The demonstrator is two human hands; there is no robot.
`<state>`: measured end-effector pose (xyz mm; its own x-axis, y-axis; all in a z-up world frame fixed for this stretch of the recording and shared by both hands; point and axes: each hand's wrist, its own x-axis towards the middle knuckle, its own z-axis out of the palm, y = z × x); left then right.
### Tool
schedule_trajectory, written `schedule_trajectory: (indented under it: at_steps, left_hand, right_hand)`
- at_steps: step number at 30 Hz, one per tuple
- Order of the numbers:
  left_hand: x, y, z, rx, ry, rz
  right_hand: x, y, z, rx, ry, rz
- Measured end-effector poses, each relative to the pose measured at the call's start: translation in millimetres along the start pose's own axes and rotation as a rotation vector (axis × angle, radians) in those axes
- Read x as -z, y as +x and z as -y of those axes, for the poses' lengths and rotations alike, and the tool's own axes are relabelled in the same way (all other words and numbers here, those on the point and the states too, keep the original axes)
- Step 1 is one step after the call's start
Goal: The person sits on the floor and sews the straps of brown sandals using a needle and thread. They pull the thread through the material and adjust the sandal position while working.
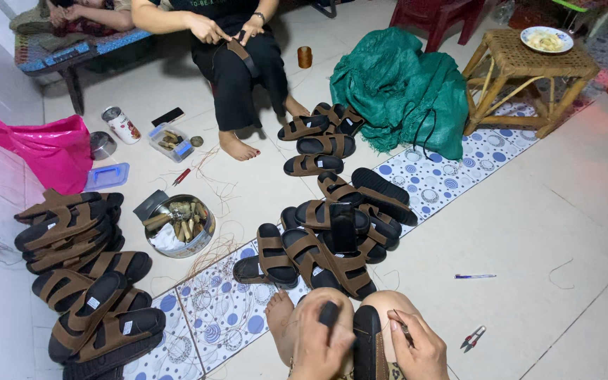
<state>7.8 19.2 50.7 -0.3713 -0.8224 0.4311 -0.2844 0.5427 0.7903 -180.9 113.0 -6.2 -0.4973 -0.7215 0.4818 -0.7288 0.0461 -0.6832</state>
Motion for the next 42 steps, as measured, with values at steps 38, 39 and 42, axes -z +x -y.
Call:
schedule_trajectory:
  at_steps: [38,39,42]
  left_hand:
    - [17,-80,79,0.248,0.040,-0.207]
    - [17,-71,51,0.341,-0.105,-0.170]
    - [4,-63,6,0.451,-0.406,-0.154]
  right_hand:
    - [9,-5,0,0.112,0.011,-0.006]
    - [8,-6,-1,0.094,0.005,-0.001]
    - [9,-6,0,0.069,0.018,0.003]
